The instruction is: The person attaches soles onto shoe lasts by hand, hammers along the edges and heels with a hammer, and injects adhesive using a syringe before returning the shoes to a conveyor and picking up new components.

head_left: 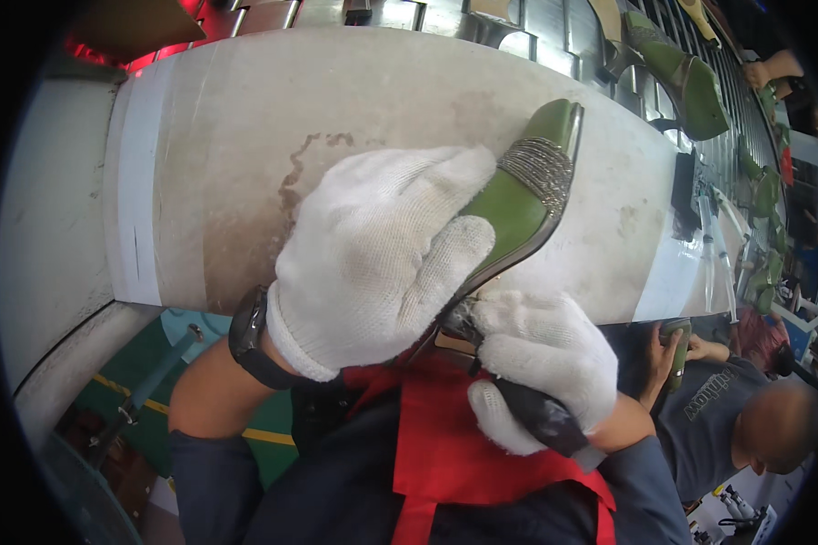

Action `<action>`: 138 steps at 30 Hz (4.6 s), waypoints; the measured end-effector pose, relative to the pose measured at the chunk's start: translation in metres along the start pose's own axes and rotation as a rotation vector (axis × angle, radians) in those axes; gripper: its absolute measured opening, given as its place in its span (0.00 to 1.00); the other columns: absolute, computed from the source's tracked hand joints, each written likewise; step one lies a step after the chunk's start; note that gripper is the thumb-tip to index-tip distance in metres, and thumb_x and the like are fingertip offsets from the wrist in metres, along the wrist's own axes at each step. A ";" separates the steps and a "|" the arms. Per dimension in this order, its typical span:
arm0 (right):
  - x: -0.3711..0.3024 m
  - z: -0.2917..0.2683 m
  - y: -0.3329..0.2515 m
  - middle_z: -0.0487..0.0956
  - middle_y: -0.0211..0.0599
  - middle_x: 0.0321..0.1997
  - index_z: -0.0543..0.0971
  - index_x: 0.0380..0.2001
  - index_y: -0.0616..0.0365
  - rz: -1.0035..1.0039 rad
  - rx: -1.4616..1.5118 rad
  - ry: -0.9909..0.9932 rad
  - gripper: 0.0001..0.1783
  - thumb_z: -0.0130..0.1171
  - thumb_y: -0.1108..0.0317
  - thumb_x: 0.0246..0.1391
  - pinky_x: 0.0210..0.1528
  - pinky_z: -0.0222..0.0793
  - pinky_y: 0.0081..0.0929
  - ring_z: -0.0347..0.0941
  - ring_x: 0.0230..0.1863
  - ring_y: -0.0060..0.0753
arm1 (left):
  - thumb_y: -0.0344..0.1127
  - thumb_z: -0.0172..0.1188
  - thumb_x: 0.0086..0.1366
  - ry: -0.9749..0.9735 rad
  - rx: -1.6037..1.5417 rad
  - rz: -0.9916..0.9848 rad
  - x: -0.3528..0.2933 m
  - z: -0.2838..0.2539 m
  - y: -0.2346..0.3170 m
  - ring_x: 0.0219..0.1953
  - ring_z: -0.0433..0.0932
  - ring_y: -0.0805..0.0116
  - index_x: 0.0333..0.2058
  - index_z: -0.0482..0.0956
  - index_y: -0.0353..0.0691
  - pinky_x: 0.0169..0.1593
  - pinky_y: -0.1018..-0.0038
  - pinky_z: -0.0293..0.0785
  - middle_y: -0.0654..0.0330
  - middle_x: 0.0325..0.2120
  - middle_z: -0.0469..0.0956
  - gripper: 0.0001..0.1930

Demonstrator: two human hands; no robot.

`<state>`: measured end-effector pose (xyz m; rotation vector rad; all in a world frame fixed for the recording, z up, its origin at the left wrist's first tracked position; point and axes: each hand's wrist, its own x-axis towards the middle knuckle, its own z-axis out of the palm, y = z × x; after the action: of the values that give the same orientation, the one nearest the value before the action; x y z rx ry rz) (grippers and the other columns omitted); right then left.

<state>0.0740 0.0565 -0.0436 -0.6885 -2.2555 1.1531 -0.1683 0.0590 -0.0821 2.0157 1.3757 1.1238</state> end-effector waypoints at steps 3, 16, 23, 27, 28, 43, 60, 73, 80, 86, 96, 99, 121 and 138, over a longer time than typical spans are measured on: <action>0.003 0.014 -0.003 0.88 0.49 0.48 0.85 0.47 0.59 -0.078 -0.051 0.226 0.23 0.77 0.77 0.43 0.49 0.86 0.42 0.88 0.47 0.55 | 0.32 0.59 0.72 -0.010 -0.011 -0.020 0.002 0.000 0.003 0.53 0.86 0.41 0.59 0.82 0.27 0.60 0.55 0.79 0.40 0.51 0.86 0.21; 0.011 -0.053 0.001 0.88 0.44 0.55 0.84 0.54 0.66 0.411 0.540 0.363 0.12 0.62 0.71 0.73 0.63 0.79 0.34 0.84 0.57 0.33 | 0.45 0.74 0.58 -0.221 0.237 -0.190 0.046 0.018 0.040 0.58 0.81 0.37 0.70 0.68 0.24 0.64 0.53 0.77 0.37 0.54 0.80 0.46; 0.077 -0.089 0.042 0.89 0.42 0.48 0.85 0.49 0.64 0.422 0.471 0.431 0.12 0.62 0.68 0.69 0.55 0.82 0.31 0.88 0.48 0.33 | 0.43 0.73 0.58 -0.222 0.252 -0.251 0.042 0.019 0.039 0.56 0.83 0.40 0.73 0.68 0.33 0.63 0.54 0.78 0.40 0.53 0.82 0.46; 0.077 -0.083 0.104 0.90 0.40 0.44 0.86 0.46 0.63 0.556 0.487 0.462 0.10 0.64 0.69 0.68 0.52 0.80 0.26 0.87 0.48 0.30 | 0.43 0.73 0.57 -0.309 0.390 -0.312 0.043 0.015 0.071 0.56 0.83 0.39 0.75 0.67 0.34 0.62 0.54 0.79 0.40 0.52 0.83 0.47; 0.071 -0.082 0.109 0.90 0.40 0.44 0.86 0.46 0.63 0.505 0.558 0.490 0.10 0.63 0.69 0.68 0.52 0.79 0.26 0.86 0.48 0.29 | 0.42 0.73 0.56 -0.367 0.446 -0.259 0.039 0.018 0.076 0.56 0.83 0.38 0.75 0.65 0.34 0.62 0.54 0.79 0.39 0.53 0.82 0.49; -0.014 -0.040 0.001 0.89 0.39 0.50 0.85 0.53 0.64 0.368 0.545 0.443 0.15 0.67 0.68 0.68 0.58 0.79 0.31 0.84 0.51 0.29 | 0.26 0.76 0.54 0.188 -0.191 0.146 0.028 -0.022 0.121 0.58 0.81 0.62 0.68 0.68 0.31 0.67 0.61 0.76 0.52 0.53 0.79 0.43; -0.036 -0.095 -0.129 0.89 0.45 0.51 0.88 0.46 0.65 0.091 0.154 0.275 0.24 0.83 0.65 0.47 0.61 0.80 0.40 0.86 0.54 0.43 | 0.25 0.76 0.42 0.318 -0.150 0.254 0.004 0.021 0.143 0.48 0.82 0.41 0.58 0.78 0.36 0.53 0.54 0.80 0.48 0.48 0.80 0.38; -0.044 -0.071 -0.126 0.86 0.66 0.53 0.82 0.51 0.70 -0.088 0.442 -0.041 0.19 0.71 0.81 0.56 0.63 0.81 0.48 0.87 0.56 0.53 | 0.48 0.69 0.70 0.321 0.168 0.602 -0.061 0.034 0.112 0.56 0.84 0.47 0.57 0.78 0.31 0.64 0.47 0.78 0.46 0.55 0.82 0.27; -0.075 0.022 0.001 0.88 0.55 0.54 0.82 0.54 0.71 0.392 0.547 0.397 0.15 0.59 0.80 0.67 0.60 0.83 0.37 0.88 0.55 0.42 | 0.54 0.72 0.69 0.524 0.611 0.363 -0.075 0.079 0.029 0.69 0.74 0.36 0.75 0.58 0.31 0.78 0.41 0.61 0.38 0.68 0.72 0.48; -0.080 0.019 0.010 0.89 0.56 0.51 0.81 0.53 0.74 0.371 0.485 0.402 0.14 0.61 0.76 0.68 0.60 0.84 0.37 0.88 0.55 0.44 | 0.58 0.75 0.65 0.422 0.592 0.352 -0.081 0.076 0.023 0.71 0.72 0.37 0.75 0.58 0.33 0.77 0.40 0.61 0.40 0.69 0.71 0.52; -0.065 -0.025 -0.012 0.86 0.54 0.58 0.81 0.56 0.69 0.137 0.626 0.207 0.20 0.68 0.84 0.62 0.66 0.80 0.43 0.84 0.62 0.44 | 0.52 0.72 0.67 0.374 0.594 0.333 -0.088 0.076 0.019 0.69 0.72 0.37 0.72 0.62 0.35 0.76 0.37 0.60 0.40 0.66 0.72 0.44; -0.066 -0.023 -0.029 0.86 0.57 0.56 0.83 0.54 0.66 0.041 0.491 0.150 0.24 0.76 0.82 0.52 0.62 0.82 0.44 0.86 0.59 0.58 | 0.46 0.67 0.72 0.388 0.522 0.305 -0.084 0.078 0.025 0.66 0.74 0.36 0.68 0.65 0.37 0.76 0.36 0.59 0.40 0.63 0.75 0.34; -0.010 -0.039 -0.030 0.89 0.55 0.51 0.85 0.49 0.66 0.319 0.412 0.090 0.18 0.75 0.79 0.55 0.59 0.86 0.38 0.90 0.54 0.50 | 0.34 0.66 0.67 0.448 0.399 0.262 -0.089 0.084 0.022 0.55 0.80 0.52 0.58 0.71 0.44 0.68 0.37 0.64 0.52 0.54 0.79 0.23; 0.068 -0.070 -0.007 0.87 0.65 0.53 0.81 0.49 0.74 0.914 0.444 -0.087 0.20 0.70 0.72 0.57 0.60 0.83 0.48 0.87 0.54 0.52 | 0.37 0.72 0.65 0.534 0.421 0.257 -0.081 0.092 0.019 0.51 0.80 0.64 0.59 0.69 0.49 0.53 0.51 0.69 0.62 0.53 0.78 0.28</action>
<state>0.0671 0.1363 0.0116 -1.5553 -1.6209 2.0311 -0.0960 -0.0155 -0.1503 2.3394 1.7634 1.6961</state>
